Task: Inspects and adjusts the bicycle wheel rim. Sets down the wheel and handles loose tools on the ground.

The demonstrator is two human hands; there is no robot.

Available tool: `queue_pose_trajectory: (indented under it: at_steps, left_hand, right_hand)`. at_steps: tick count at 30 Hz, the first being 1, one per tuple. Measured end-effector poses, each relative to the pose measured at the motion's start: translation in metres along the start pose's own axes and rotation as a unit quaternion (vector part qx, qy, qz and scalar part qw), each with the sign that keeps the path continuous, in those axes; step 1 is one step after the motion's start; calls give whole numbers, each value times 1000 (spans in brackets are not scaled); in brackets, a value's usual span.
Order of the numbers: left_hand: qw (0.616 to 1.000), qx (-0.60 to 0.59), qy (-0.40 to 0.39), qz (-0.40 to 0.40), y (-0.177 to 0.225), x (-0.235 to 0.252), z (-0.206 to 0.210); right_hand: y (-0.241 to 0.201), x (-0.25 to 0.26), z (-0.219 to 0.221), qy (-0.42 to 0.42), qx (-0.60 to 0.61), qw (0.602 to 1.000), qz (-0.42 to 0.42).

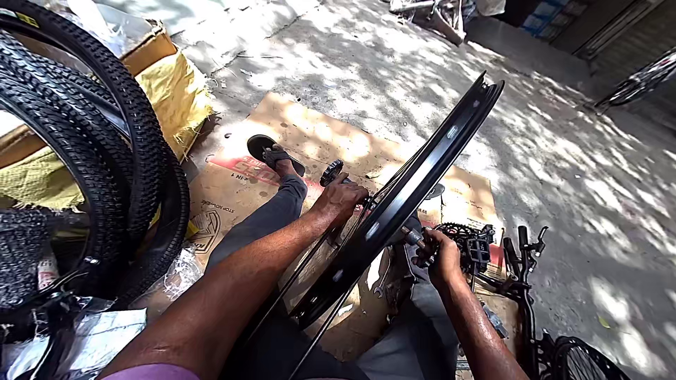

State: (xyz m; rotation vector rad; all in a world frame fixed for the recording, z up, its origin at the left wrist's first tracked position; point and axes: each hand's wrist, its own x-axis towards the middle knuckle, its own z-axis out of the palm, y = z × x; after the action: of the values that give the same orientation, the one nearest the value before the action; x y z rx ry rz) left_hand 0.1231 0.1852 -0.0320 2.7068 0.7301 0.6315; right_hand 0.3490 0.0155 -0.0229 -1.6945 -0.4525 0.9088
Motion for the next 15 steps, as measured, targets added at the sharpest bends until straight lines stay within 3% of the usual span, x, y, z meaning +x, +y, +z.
queue_pose_trajectory:
  at_steps: [15]
  left_hand:
    - [999,-19,31,7,0,-3,4]
  right_hand:
    - [-1,-1,2,14,5,1000,0]
